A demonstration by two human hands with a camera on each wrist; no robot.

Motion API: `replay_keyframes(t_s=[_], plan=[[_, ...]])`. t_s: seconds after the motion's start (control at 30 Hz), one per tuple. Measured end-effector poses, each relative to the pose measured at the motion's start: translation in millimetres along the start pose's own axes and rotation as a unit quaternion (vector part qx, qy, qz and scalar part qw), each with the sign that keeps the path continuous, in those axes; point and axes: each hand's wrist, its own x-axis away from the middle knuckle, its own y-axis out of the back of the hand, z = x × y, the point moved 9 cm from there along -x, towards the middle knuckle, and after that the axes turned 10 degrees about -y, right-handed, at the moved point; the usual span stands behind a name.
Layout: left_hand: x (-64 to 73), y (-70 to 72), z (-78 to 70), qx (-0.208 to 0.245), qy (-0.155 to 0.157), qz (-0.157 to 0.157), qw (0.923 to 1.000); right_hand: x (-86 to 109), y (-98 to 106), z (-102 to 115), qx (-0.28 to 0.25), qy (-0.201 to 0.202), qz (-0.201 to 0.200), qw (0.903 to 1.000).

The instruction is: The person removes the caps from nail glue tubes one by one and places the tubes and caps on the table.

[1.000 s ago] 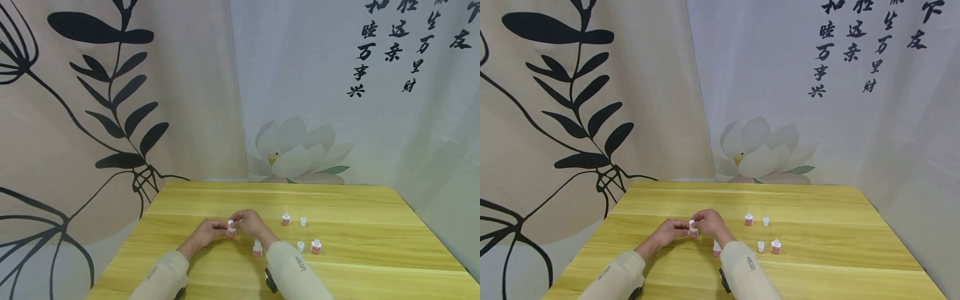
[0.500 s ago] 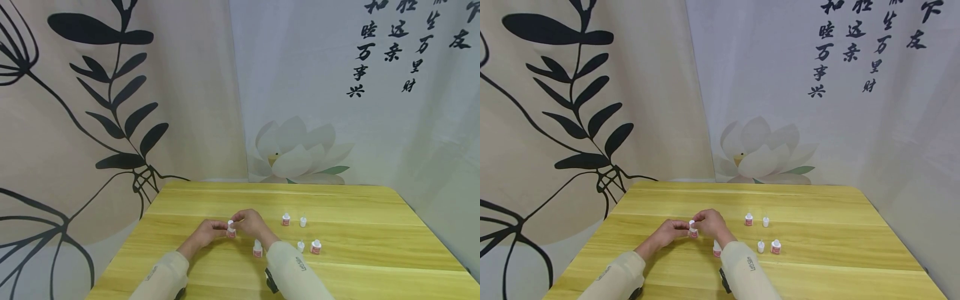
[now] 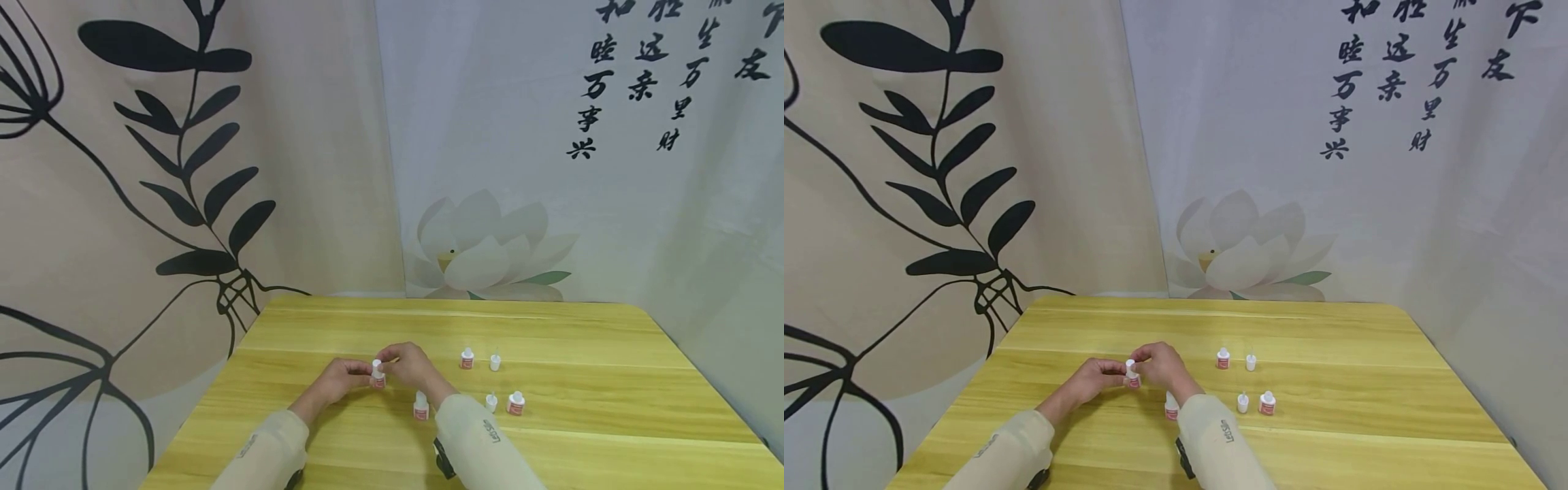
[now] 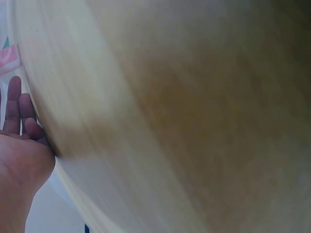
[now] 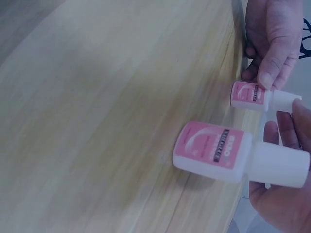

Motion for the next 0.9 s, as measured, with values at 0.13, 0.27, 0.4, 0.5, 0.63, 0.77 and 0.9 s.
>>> replay_keyframes(t_s=[0.13,0.27,0.4,0.5,0.63,0.77,0.9], plan=[[-0.2,-0.2,0.9,0.005,0.001,0.004,1.0000,0.1,-0.3,-1.2,-0.007,-0.002,0.001,1.0000],[-0.3,0.5,1.2,0.001,0.000,0.004,1.0000,0.7,-0.4,-0.2,-0.010,0.000,-0.003,0.9999],[-0.3,0.7,1.1,-0.002,-0.001,0.002,1.0000,0.5,-0.3,0.5,-0.005,0.001,-0.009,0.9999],[-0.6,-0.1,0.3,0.006,-0.005,0.001,1.0000,0.4,-0.5,1.3,0.000,0.004,-0.008,1.0000],[-1.2,-0.9,-0.3,0.023,-0.012,-0.004,0.9997,0.2,-1.5,2.3,0.009,0.008,-0.005,0.9999],[-1.1,-0.9,-0.6,0.028,-0.014,-0.008,0.9995,0.7,-1.6,2.8,0.012,0.009,-0.006,0.9999],[-0.3,-1.0,-1.3,0.025,-0.012,-0.005,0.9996,0.8,0.3,2.5,0.009,0.006,-0.010,0.9999]])
